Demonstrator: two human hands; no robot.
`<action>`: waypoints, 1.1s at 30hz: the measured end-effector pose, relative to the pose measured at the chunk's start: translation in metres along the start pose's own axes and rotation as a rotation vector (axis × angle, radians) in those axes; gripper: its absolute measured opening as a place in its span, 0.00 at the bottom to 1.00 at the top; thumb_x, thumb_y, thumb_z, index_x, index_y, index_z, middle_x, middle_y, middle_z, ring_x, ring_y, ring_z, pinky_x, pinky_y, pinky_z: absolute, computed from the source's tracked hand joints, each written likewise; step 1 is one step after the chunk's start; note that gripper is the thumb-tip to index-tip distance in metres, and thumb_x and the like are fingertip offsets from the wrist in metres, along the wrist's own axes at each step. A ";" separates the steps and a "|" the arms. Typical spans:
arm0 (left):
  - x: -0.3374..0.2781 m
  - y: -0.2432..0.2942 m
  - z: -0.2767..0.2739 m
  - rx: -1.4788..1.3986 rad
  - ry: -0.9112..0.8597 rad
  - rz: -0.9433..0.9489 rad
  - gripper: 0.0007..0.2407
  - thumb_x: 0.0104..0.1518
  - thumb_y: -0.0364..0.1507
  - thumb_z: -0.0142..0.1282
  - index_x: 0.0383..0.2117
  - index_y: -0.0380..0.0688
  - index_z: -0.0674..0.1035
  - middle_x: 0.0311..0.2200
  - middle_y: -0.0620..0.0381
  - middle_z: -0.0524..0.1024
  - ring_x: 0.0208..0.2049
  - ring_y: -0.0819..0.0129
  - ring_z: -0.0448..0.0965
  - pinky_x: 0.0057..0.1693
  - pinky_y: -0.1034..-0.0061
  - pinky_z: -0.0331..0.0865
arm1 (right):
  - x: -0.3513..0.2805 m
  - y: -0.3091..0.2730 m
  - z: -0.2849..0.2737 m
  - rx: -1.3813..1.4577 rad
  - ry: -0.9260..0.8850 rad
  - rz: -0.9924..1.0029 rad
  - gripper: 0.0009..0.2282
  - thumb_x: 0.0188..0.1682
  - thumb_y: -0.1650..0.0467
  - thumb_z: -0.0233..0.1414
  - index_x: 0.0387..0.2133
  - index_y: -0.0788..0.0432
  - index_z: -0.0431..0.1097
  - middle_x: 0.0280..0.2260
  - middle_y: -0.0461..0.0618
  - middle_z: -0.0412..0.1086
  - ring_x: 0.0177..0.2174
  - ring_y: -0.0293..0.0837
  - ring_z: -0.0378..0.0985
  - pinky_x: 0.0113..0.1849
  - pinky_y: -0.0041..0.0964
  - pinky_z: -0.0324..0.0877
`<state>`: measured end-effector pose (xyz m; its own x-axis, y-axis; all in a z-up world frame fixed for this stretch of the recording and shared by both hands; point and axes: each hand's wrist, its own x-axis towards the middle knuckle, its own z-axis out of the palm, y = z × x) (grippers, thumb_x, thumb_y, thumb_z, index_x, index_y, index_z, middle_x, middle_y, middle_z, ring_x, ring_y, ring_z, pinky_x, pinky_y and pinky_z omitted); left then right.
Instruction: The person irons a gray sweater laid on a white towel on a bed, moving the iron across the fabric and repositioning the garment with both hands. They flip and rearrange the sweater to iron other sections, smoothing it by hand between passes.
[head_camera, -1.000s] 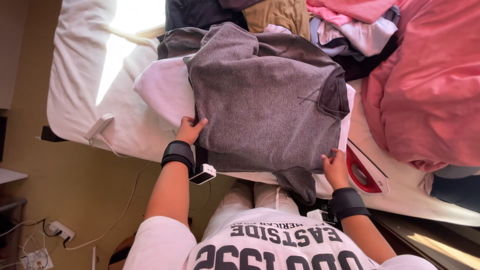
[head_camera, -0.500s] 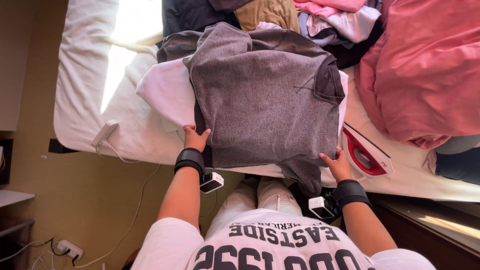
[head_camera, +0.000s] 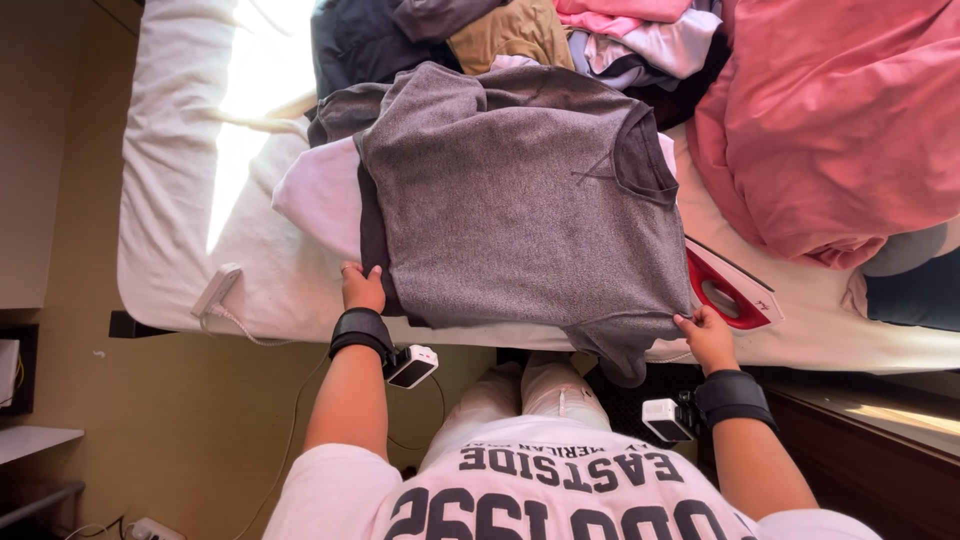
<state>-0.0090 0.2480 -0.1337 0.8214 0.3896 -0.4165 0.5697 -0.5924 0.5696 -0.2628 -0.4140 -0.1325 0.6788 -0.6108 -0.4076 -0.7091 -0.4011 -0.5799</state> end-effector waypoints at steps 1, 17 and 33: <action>0.004 -0.009 0.005 0.037 0.004 -0.020 0.15 0.64 0.40 0.57 0.46 0.51 0.65 0.50 0.45 0.75 0.54 0.45 0.77 0.57 0.55 0.73 | 0.006 0.004 -0.004 -0.097 -0.014 0.012 0.14 0.43 0.56 0.63 0.25 0.50 0.70 0.16 0.48 0.70 0.25 0.50 0.80 0.32 0.40 0.70; -0.132 0.145 0.019 0.485 -0.076 0.718 0.35 0.58 0.36 0.61 0.72 0.48 0.56 0.73 0.43 0.45 0.71 0.35 0.50 0.66 0.39 0.62 | -0.033 -0.238 0.044 -0.518 -0.262 -0.415 0.31 0.55 0.53 0.46 0.71 0.41 0.46 0.75 0.43 0.30 0.71 0.50 0.32 0.66 0.65 0.38; -0.098 0.145 0.036 0.878 -0.517 0.329 0.47 0.55 0.46 0.63 0.75 0.55 0.39 0.76 0.59 0.26 0.73 0.34 0.35 0.71 0.48 0.56 | -0.011 0.021 0.046 -0.503 0.340 -0.436 0.18 0.50 0.65 0.53 0.53 0.54 0.62 0.50 0.52 0.60 0.52 0.56 0.67 0.52 0.53 0.66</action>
